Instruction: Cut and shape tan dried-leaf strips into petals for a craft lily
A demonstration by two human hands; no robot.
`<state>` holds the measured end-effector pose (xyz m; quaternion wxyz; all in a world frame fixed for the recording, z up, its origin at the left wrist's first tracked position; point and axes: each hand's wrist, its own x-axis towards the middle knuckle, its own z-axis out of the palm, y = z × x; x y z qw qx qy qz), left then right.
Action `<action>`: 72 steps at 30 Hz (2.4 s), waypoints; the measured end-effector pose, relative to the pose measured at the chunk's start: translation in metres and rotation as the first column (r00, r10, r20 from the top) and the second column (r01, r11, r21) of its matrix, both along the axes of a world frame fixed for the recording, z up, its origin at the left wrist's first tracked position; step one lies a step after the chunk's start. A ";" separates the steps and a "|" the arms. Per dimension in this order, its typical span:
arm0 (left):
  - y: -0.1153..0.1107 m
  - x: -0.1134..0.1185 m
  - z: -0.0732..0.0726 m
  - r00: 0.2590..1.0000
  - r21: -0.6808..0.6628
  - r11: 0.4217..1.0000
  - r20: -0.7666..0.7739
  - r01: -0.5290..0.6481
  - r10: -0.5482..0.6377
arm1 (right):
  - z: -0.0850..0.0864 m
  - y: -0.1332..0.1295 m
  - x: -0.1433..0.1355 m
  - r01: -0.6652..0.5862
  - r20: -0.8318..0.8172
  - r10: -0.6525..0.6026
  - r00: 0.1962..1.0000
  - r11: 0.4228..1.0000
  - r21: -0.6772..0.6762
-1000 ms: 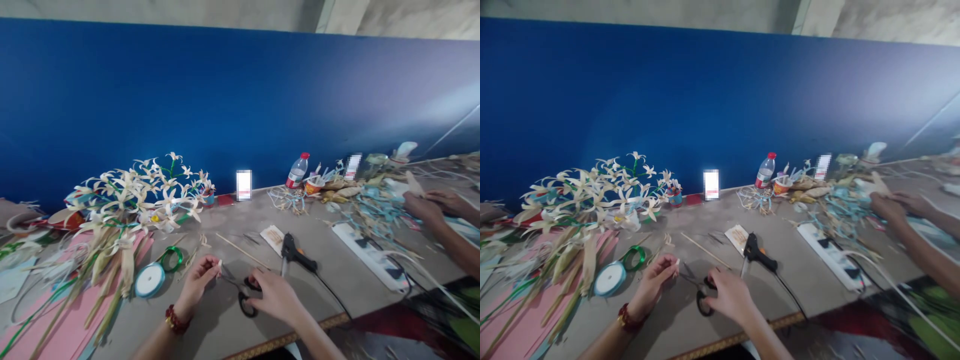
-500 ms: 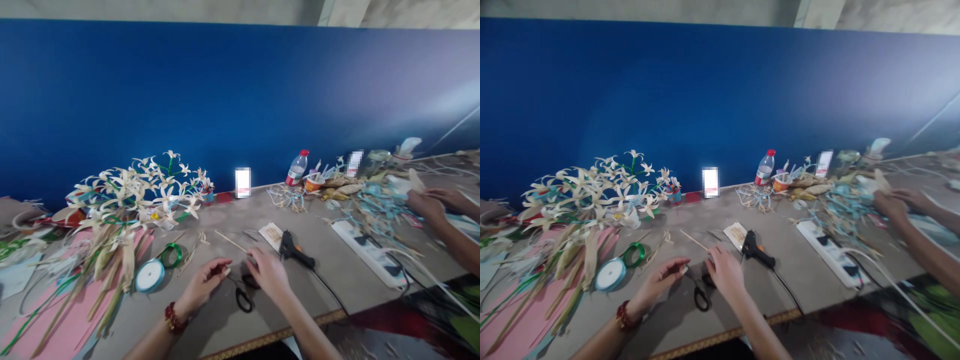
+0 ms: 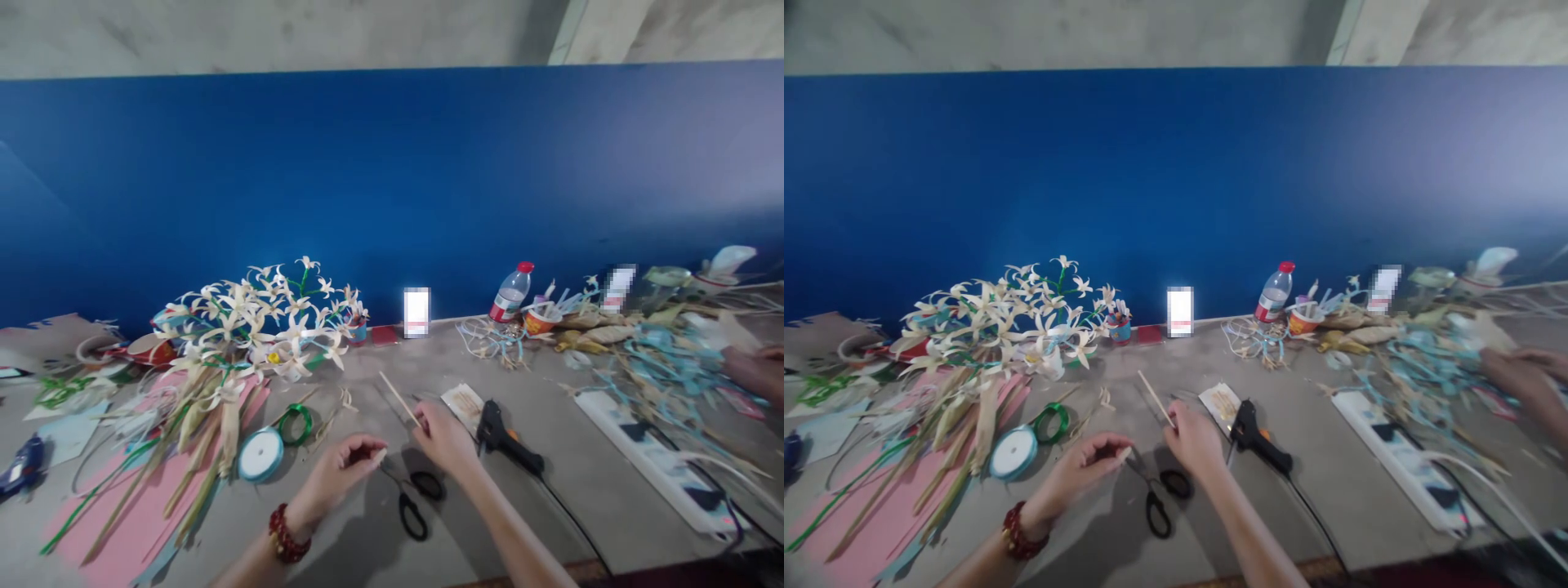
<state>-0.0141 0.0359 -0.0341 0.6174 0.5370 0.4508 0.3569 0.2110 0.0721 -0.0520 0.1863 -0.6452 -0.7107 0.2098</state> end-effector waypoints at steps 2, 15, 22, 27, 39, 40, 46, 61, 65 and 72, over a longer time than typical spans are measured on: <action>0.002 0.001 -0.002 0.992 -0.069 0.995 0.094 -0.078 0.084 | -0.005 0.000 0.005 0.031 -0.120 -0.029 0.992 0.999 0.010; -0.007 0.054 0.010 0.651 -0.373 0.888 0.608 -0.271 0.454 | 0.010 -0.051 -0.051 -0.088 -0.911 -0.166 0.378 0.973 -0.214; -0.013 0.047 0.010 0.665 -0.353 0.905 0.621 -0.236 0.416 | 0.014 -0.048 -0.049 -0.081 -0.881 -0.050 0.471 0.992 -0.100; -0.011 0.024 0.015 0.856 -0.247 0.960 0.459 -0.132 0.236 | 0.037 -0.047 -0.033 -0.235 -0.813 0.074 0.577 0.969 -0.079; -0.004 -0.007 0.037 0.983 0.182 0.968 -0.097 0.174 -0.158 | 0.054 -0.040 -0.018 -0.488 -0.754 0.219 0.619 0.859 -0.151; -0.003 -0.008 0.037 0.976 0.182 0.963 -0.118 0.200 -0.181 | 0.054 -0.040 -0.017 -0.485 -0.761 0.209 0.614 0.861 -0.155; -0.004 -0.007 0.034 0.965 0.071 0.963 0.014 0.259 -0.260 | 0.057 -0.040 -0.011 -0.526 -0.741 0.259 0.620 0.837 -0.148; -0.014 -0.002 0.027 0.998 0.202 0.979 0.055 0.013 -0.025 | 0.031 -0.056 -0.023 -0.300 -0.748 0.081 0.659 0.940 -0.162; -0.015 0.001 0.024 0.990 0.345 0.934 -0.069 -0.089 0.120 | 0.023 -0.071 -0.033 -0.306 -0.655 0.193 0.731 0.950 -0.062; -0.021 0.007 0.026 0.964 0.470 0.881 -0.203 -0.058 0.172 | 0.037 -0.071 -0.041 -0.245 -0.480 0.209 0.852 0.970 -0.012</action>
